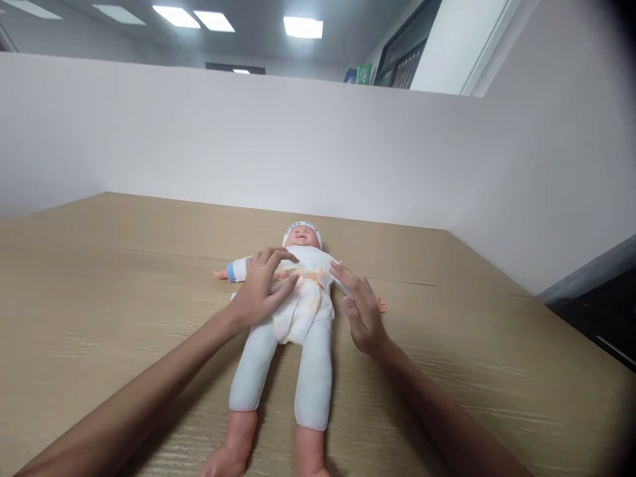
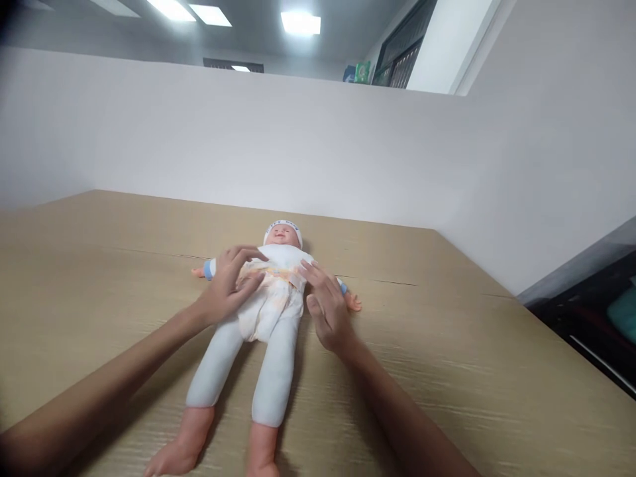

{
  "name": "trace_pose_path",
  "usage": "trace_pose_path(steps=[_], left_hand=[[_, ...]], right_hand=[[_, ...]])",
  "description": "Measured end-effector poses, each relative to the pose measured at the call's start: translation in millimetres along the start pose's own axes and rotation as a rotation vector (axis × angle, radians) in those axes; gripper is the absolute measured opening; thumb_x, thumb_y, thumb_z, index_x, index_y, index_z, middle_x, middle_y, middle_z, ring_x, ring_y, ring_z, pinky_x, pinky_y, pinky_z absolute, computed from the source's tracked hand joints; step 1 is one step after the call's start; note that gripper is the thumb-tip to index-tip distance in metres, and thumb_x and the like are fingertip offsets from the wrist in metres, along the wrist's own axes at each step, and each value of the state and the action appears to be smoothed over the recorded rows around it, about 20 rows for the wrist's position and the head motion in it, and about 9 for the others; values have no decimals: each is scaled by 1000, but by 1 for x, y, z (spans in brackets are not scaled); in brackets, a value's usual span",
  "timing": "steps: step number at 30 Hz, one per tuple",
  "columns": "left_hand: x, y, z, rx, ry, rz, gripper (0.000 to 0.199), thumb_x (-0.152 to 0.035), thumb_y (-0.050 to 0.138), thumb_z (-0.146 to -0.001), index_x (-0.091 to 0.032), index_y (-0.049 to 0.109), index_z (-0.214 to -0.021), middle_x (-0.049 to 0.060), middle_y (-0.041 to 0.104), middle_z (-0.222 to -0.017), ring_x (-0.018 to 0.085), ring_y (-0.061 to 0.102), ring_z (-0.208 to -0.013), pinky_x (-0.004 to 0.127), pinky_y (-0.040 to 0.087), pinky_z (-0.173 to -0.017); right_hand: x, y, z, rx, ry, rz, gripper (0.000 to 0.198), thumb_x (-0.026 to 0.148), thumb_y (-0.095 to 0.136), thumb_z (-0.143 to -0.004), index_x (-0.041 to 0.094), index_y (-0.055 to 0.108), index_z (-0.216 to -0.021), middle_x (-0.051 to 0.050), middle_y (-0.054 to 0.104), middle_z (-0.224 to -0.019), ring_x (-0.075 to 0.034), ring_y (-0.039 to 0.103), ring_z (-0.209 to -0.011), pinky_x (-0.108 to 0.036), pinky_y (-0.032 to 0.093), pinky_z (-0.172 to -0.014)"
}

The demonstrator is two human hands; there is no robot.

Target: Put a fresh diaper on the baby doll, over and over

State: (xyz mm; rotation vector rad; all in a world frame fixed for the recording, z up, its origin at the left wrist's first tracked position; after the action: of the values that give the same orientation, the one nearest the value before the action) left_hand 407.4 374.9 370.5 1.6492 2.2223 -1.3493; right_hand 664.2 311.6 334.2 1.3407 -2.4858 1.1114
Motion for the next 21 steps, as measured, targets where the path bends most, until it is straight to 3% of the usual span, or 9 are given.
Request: trace_pose_path(steps=[5, 8, 12, 16, 21], left_hand=[[61, -31, 43, -4, -237, -16, 34, -51, 48, -109, -23, 65, -119, 11, 69, -127, 28, 61, -117, 44, 47, -106], [85, -41, 53, 66, -403, -10, 38, -57, 50, -106, -23, 64, -110, 9, 72, -119, 27, 65, -106, 40, 49, -95], [94, -42, 53, 186, -425, -136, 33, -57, 58, -100, -24, 60, -101, 8, 74, -103, 29, 66, -97, 40, 47, -87], [100, -34, 56, 229, -431, -219, 30, -51, 66, -90, -24, 57, -94, 10, 73, -101, 33, 65, -99, 43, 45, -87], [100, -26, 56, 123, -553, -66, 28, -48, 63, -87, -24, 53, -74, 8, 68, -86, 33, 62, -95, 42, 41, -84]], right_hand=[[-3, -4, -14, -58, 183, 45, 42, 42, 47, -115, 30, 60, -153, -10, 67, -154, -29, 59, -145, -55, 43, -124], [6, 7, -44, 59, 302, -7, 42, 49, 44, -116, 28, 64, -146, -9, 72, -148, -28, 63, -141, -52, 45, -122], [24, 35, -96, 311, 289, 11, 41, 51, 52, -112, 25, 70, -139, -11, 73, -148, -29, 63, -143, -50, 45, -123], [27, 69, -135, 601, 233, 115, 38, 43, 71, -101, 23, 73, -133, -12, 76, -139, -31, 67, -134, -46, 50, -114], [17, 94, -155, 660, 221, 176, 26, 21, 79, -89, 19, 78, -115, -10, 80, -110, -27, 74, -100, -38, 54, -89]])
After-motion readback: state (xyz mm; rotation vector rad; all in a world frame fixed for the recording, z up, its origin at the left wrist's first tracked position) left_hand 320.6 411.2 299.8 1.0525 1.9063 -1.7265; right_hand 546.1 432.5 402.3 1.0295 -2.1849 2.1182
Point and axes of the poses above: each hand's wrist, its own z-axis away from the middle knuckle, its own y-axis out of the palm, x = y × z, the point moved 2 cm from there along -z, towards the middle knuckle
